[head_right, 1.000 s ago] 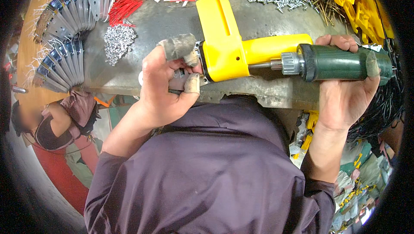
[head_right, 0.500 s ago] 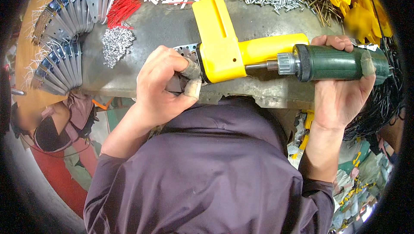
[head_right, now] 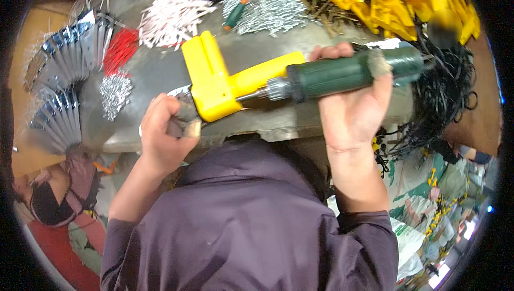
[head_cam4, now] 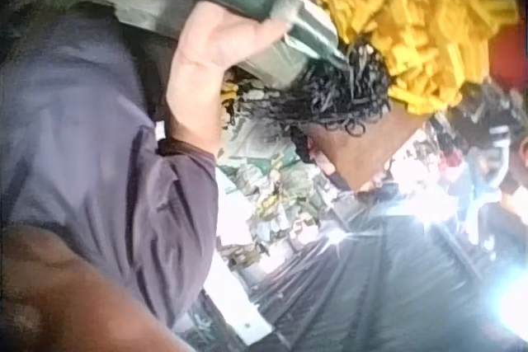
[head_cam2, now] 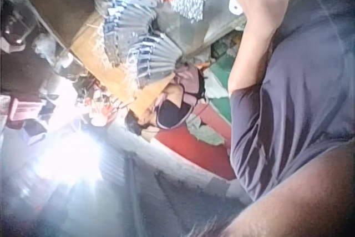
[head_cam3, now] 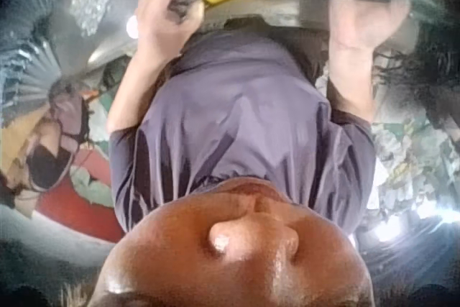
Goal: Soldering and assembling a yellow plastic housing for an electronic device.
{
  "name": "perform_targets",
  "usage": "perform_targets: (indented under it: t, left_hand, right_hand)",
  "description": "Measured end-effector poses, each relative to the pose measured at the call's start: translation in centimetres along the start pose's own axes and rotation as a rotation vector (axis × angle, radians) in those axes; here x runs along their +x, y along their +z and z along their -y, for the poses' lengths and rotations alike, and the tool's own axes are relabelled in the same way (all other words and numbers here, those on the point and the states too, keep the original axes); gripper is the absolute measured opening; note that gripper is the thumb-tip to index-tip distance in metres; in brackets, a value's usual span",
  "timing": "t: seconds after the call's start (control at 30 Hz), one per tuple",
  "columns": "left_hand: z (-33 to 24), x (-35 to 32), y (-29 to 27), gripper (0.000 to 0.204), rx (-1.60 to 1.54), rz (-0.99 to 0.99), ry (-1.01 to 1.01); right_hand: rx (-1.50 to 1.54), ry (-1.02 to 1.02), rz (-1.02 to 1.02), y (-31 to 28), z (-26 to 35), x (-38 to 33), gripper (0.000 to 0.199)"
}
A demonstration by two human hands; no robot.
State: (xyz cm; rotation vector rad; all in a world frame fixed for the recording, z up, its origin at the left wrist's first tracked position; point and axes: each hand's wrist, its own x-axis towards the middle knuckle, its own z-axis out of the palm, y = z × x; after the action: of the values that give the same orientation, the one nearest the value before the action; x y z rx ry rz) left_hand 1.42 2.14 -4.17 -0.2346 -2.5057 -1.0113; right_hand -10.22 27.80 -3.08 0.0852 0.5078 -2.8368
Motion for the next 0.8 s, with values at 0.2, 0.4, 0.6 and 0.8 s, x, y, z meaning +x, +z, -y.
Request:
perform_targets:
  t: [0.2,0.4,0.6,0.8]
  left_hand:
    - [-0.2,-0.9,-0.8,0.081,0.281,0.128,-0.038]
    - [3.1,-3.2,-2.9,0.057,0.030,-0.177,-0.002]
    - [4.3,-0.4,-4.9,0.045,-0.108,-0.071,-0.236]
    - [4.4,-0.6,-3.6,0.041,0.179,0.053,-0.268]
  right_hand:
    - [-0.960,0.040,0.254,0.7,9.0,-1.2,0.042]
    - [-2.661,-0.404,0.186,-2.1,11.8,1.0,0.053]
    - [-2.353,-0.872,-0.084,-0.3,16.8,0.3,0.024]
    - [-2.372,-0.772,-0.899,0.2,30.8,-2.1,0.039]
